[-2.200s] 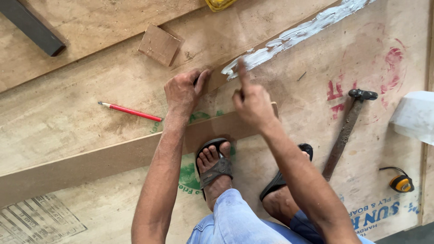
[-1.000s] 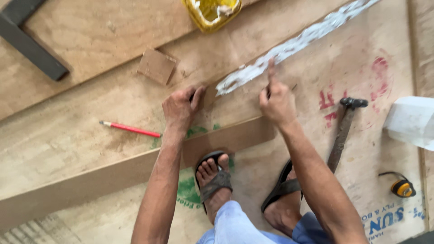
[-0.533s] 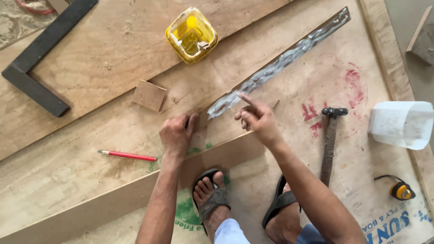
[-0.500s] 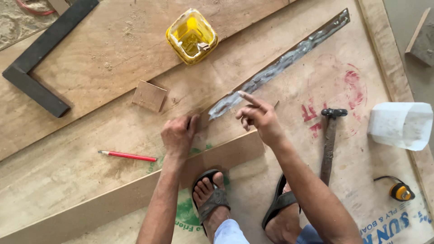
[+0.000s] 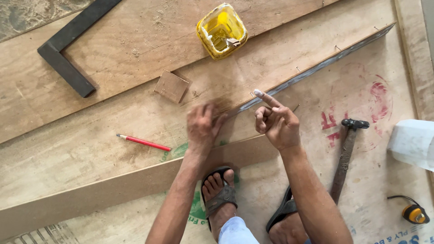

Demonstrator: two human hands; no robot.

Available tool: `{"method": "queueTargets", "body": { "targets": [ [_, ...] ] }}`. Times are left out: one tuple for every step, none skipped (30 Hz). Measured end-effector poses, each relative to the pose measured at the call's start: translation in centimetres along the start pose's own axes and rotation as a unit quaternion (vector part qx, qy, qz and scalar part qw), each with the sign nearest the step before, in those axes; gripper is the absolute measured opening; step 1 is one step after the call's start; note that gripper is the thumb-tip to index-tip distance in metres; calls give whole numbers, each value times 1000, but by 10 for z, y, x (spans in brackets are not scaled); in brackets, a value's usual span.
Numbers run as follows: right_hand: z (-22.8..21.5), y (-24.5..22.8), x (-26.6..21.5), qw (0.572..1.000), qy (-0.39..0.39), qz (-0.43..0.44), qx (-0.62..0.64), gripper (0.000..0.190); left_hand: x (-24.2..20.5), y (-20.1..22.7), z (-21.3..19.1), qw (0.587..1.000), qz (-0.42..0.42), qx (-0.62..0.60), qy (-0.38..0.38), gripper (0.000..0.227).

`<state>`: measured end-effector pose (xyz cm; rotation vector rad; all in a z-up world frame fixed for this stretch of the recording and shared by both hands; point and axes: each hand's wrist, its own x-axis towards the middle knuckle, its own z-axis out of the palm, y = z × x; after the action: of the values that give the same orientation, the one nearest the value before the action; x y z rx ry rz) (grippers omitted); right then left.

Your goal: The person applies glue to a strip of wood by hand using a small spatula tool after hammering nails into it.

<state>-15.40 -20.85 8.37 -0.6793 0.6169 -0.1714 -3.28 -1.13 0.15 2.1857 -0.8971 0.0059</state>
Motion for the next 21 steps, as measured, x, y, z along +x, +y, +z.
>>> {"method": "queueTargets", "body": {
  "targets": [
    [-1,2,-1,1000,3,1,-2,69,-4,-3,-5,1000,6,5,28,44],
    [-1,4,-1,1000,1,0,-6,68,-8,-6,-10,998,12,11,56,48],
    [-1,7,-1,1000,-2,0,-9,67,-13,-9,-15,999,-8,-7,47,44],
    [0,10,-1,1000,-4,0,-12,67,-17,-12,-19,999,-28,-25,37,40],
    [1,11,1,1000,-15,-2,-10,66,-18,-15,-22,998,-46,-43,29,36],
    [2,13,2,1000,-25,-3,-7,66,-19,-18,-23,997,-48,-45,29,32],
    [4,12,4,999,-35,-5,-5,65,-17,-20,-24,997,-50,-49,29,27],
    [5,10,6,999,-38,-12,-10,64,-14,-22,-23,997,-53,-53,30,23],
    [6,6,9,999,-41,-18,-16,64,-8,-23,-21,994,-69,-77,18,21],
    [8,2,12,998,-45,-25,-22,63,-1,-24,-18,991,-85,-101,7,19],
    [8,0,14,998,-41,-37,-36,63,2,-25,-17,987,-104,-124,-7,17],
    [8,-3,17,997,-38,-50,-50,62,6,-26,-16,983,-112,-146,2,16],
    [7,-5,17,996,-32,-60,-64,62,7,-25,-14,978,-121,-169,9,16],
    [6,-7,16,996,-27,-64,-61,61,9,-22,-12,973,-131,-192,17,15],
    [7,-9,18,996,-25,-71,-56,60,15,-22,-10,971,-135,-198,23,25],
    [10,-11,20,995,-23,-78,-52,59,23,-21,-7,968,-139,-205,30,35],
    [13,-12,24,991,-16,-100,-88,57,32,-19,-3,966,-143,-212,37,46],
    [18,-13,27,985,-8,-122,-123,54,45,-21,2,970,-117,-205,49,70],
    [24,-14,32,977,-1,-145,-158,52,62,-24,9,974,-91,-199,62,94],
    [32,-15,38,948,17,-187,-258,52,81,-29,17,972,-50,-217,78,108],
    [41,-16,45,906,36,-228,-355,54,99,-33,26,967,-7,-236,93,123]
  ]
}}
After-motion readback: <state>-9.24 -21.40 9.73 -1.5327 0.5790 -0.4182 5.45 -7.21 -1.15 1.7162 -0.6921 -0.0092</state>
